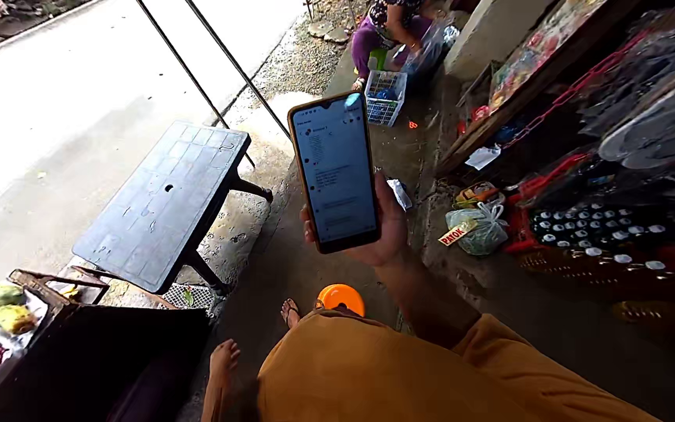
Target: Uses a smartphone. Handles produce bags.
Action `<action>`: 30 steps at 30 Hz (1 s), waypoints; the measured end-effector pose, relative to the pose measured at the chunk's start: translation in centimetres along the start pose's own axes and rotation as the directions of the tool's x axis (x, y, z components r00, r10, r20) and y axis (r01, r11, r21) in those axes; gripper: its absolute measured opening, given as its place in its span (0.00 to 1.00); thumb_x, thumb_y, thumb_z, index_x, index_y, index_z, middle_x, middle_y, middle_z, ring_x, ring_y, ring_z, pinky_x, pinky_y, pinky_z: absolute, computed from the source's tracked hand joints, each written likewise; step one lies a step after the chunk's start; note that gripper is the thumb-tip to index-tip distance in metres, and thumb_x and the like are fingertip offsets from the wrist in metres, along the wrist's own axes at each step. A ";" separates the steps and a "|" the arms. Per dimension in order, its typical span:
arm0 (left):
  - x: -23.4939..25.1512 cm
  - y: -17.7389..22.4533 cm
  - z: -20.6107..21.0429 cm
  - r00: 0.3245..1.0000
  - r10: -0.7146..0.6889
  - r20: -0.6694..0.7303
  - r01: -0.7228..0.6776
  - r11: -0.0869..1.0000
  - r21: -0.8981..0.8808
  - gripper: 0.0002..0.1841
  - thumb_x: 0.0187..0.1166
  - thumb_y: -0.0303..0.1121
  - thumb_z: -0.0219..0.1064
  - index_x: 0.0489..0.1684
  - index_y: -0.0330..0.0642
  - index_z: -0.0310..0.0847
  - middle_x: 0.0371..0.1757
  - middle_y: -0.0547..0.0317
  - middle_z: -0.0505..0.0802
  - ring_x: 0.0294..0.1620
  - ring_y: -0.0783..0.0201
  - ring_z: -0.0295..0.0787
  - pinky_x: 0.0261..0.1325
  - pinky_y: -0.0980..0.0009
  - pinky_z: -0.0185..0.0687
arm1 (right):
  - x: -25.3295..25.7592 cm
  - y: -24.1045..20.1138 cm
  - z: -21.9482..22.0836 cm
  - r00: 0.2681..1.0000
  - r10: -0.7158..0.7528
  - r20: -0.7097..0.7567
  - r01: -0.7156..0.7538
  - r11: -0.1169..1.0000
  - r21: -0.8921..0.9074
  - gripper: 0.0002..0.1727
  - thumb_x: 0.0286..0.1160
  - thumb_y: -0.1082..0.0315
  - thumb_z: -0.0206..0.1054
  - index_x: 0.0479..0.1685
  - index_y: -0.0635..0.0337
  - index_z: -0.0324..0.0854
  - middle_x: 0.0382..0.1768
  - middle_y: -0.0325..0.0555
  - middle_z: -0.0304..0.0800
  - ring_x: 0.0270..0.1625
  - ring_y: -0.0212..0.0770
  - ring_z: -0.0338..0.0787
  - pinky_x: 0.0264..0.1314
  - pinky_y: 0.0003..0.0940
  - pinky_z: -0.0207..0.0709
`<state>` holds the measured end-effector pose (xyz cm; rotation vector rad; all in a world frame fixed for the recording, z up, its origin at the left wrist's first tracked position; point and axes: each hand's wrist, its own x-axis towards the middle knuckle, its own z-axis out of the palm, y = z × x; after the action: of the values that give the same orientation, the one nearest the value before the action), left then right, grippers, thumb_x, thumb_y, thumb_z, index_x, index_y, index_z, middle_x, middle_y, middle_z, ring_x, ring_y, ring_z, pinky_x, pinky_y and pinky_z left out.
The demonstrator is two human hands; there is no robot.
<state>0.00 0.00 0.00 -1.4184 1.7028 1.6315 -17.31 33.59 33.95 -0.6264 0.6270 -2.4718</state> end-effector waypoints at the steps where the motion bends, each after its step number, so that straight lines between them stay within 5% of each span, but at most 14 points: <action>1: 1.4 3.2 -1.3 0.999 0.049 0.008 -0.050 0.998 0.040 0.21 0.93 0.36 0.54 0.75 0.29 0.71 0.66 0.33 0.85 0.58 0.46 0.85 0.60 0.48 0.80 | 0.7 0.5 0.4 0.999 -0.017 -0.029 0.017 1.000 -0.010 0.38 0.76 0.30 0.60 0.73 0.48 0.80 0.62 0.60 0.90 0.61 0.57 0.92 0.66 0.53 0.85; 7: 7.5 15.9 -4.6 0.969 0.247 0.032 -0.244 0.967 -0.070 0.22 0.93 0.36 0.51 0.79 0.31 0.66 0.70 0.36 0.83 0.60 0.50 0.83 0.60 0.49 0.78 | 2.5 1.4 2.2 0.975 -0.094 -0.200 0.057 0.982 -0.181 0.39 0.75 0.28 0.59 0.73 0.48 0.80 0.61 0.59 0.89 0.59 0.56 0.93 0.61 0.51 0.88; 11: 7.7 16.4 -1.9 0.984 0.170 0.059 -0.160 0.977 -0.143 0.21 0.92 0.35 0.52 0.78 0.32 0.68 0.66 0.38 0.84 0.55 0.51 0.83 0.56 0.51 0.77 | 3.7 1.5 3.1 0.964 -0.114 -0.241 0.046 0.962 -0.271 0.39 0.77 0.27 0.55 0.75 0.46 0.77 0.62 0.59 0.89 0.59 0.56 0.92 0.59 0.51 0.88; 14: 7.0 16.1 2.8 0.959 0.160 0.234 -0.144 0.986 -0.087 0.20 0.92 0.35 0.53 0.75 0.31 0.69 0.63 0.38 0.85 0.50 0.53 0.84 0.52 0.56 0.79 | 5.0 2.5 4.2 0.961 -0.140 -0.239 0.064 0.952 -0.301 0.37 0.79 0.29 0.53 0.75 0.46 0.77 0.62 0.59 0.88 0.59 0.56 0.92 0.59 0.52 0.88; 17: 3.6 18.1 7.3 0.877 0.220 0.428 -0.216 0.975 -0.059 0.20 0.92 0.36 0.55 0.75 0.32 0.72 0.67 0.36 0.84 0.58 0.49 0.85 0.58 0.53 0.80 | 6.2 3.5 5.2 0.964 -0.138 -0.228 0.058 0.943 -0.328 0.37 0.81 0.30 0.52 0.75 0.46 0.77 0.63 0.59 0.88 0.61 0.57 0.92 0.61 0.53 0.88; 20: -2.5 23.3 9.2 0.659 0.437 0.612 -0.462 0.877 -0.129 0.20 0.92 0.37 0.55 0.73 0.31 0.73 0.67 0.38 0.86 0.62 0.51 0.86 0.62 0.54 0.82 | 7.0 4.3 5.8 0.970 -0.123 -0.208 0.043 0.934 -0.354 0.37 0.81 0.30 0.51 0.76 0.47 0.76 0.63 0.60 0.88 0.59 0.56 0.92 0.60 0.52 0.88; 23: -8.8 28.0 7.9 0.278 0.659 0.699 -0.682 0.647 -0.339 0.23 0.89 0.41 0.56 0.73 0.32 0.74 0.66 0.46 0.87 0.66 0.60 0.86 0.66 0.61 0.82 | 7.2 4.9 6.2 0.969 -0.143 -0.203 0.063 0.933 -0.355 0.37 0.81 0.30 0.51 0.76 0.47 0.76 0.62 0.60 0.88 0.59 0.57 0.92 0.60 0.52 0.88; 26: -14.2 30.5 5.7 -0.083 0.769 0.634 -0.782 0.344 -0.520 0.51 0.66 0.63 0.74 0.85 0.36 0.62 0.75 0.54 0.83 0.78 0.65 0.77 0.78 0.63 0.74 | 6.9 5.1 5.8 0.968 -0.167 -0.187 0.096 0.937 -0.336 0.38 0.80 0.29 0.52 0.76 0.47 0.76 0.63 0.60 0.87 0.60 0.57 0.91 0.61 0.51 0.87; 28: -17.3 31.4 4.5 -0.202 0.779 0.594 -0.847 0.166 -0.506 0.65 0.54 0.70 0.80 0.92 0.40 0.50 0.83 0.55 0.77 0.85 0.63 0.68 0.85 0.57 0.64 | 6.6 5.1 5.4 0.967 -0.178 -0.184 0.113 0.941 -0.319 0.38 0.80 0.28 0.51 0.76 0.46 0.76 0.64 0.59 0.87 0.62 0.56 0.91 0.61 0.51 0.87; 30: -19.6 31.7 4.4 -0.242 0.773 0.586 -0.903 0.041 -0.427 0.72 0.48 0.67 0.84 0.97 0.47 0.39 0.88 0.56 0.70 0.90 0.56 0.60 0.89 0.46 0.55 | 6.3 5.2 5.1 0.965 -0.192 -0.177 0.136 0.948 -0.288 0.38 0.81 0.29 0.51 0.77 0.46 0.75 0.66 0.60 0.86 0.64 0.57 0.90 0.63 0.53 0.86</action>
<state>-20.07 5.63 31.21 1.1005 2.1816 1.9905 -17.49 24.46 37.08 -0.5497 1.0491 -2.6509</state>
